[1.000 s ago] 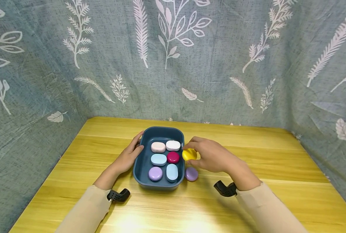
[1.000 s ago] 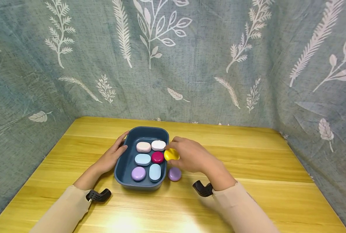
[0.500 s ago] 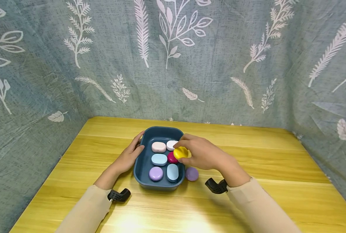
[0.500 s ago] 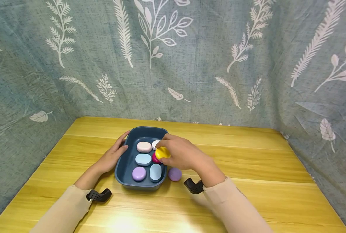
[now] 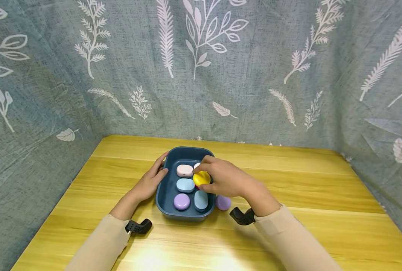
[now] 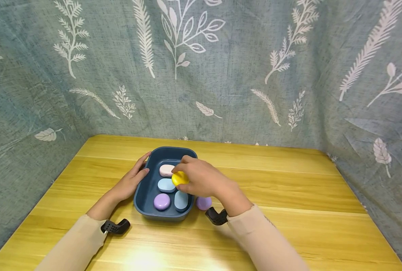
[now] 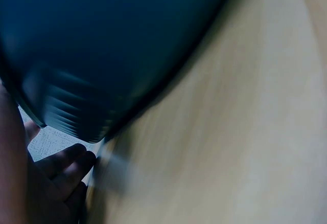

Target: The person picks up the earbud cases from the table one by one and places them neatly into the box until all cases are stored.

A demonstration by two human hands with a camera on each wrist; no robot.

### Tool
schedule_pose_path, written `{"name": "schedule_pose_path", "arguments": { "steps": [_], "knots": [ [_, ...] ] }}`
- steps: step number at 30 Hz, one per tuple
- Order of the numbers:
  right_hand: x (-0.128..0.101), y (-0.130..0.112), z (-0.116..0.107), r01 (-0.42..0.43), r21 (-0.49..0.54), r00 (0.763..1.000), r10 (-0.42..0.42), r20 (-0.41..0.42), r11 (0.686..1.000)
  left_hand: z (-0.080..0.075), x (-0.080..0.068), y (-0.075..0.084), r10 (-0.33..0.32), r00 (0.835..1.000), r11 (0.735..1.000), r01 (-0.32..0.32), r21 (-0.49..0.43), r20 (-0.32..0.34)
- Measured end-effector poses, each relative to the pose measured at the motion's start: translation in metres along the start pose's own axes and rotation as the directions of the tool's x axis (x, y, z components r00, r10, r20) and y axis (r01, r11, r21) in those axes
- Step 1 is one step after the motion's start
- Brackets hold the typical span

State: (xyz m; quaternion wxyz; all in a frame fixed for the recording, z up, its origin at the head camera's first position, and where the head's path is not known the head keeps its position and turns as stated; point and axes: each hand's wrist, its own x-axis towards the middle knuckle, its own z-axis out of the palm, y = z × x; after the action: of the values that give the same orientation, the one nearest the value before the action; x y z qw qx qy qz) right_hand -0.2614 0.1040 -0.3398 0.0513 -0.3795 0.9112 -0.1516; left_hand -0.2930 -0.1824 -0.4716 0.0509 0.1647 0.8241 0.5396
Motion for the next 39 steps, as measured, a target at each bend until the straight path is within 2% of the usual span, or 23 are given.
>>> {"name": "schedule_pose_path", "arguments": {
  "steps": [15,25,39],
  "knots": [
    [0.010,-0.009,0.017,0.024,0.022,1.000,-0.024,0.012,0.999,0.000,0.003,0.002,-0.003,1.000,1.000,0.003,-0.011,0.007],
    [0.018,-0.014,0.031,0.040,0.009,0.999,-0.039,-0.020,0.999,0.000,0.003,0.003,-0.016,1.000,1.000,0.016,-0.009,0.014],
    [0.029,-0.022,0.042,0.042,0.039,0.998,-0.043,0.038,0.998,-0.001,0.000,0.002,-0.023,1.000,1.000,0.023,0.000,0.016]
  ]
}}
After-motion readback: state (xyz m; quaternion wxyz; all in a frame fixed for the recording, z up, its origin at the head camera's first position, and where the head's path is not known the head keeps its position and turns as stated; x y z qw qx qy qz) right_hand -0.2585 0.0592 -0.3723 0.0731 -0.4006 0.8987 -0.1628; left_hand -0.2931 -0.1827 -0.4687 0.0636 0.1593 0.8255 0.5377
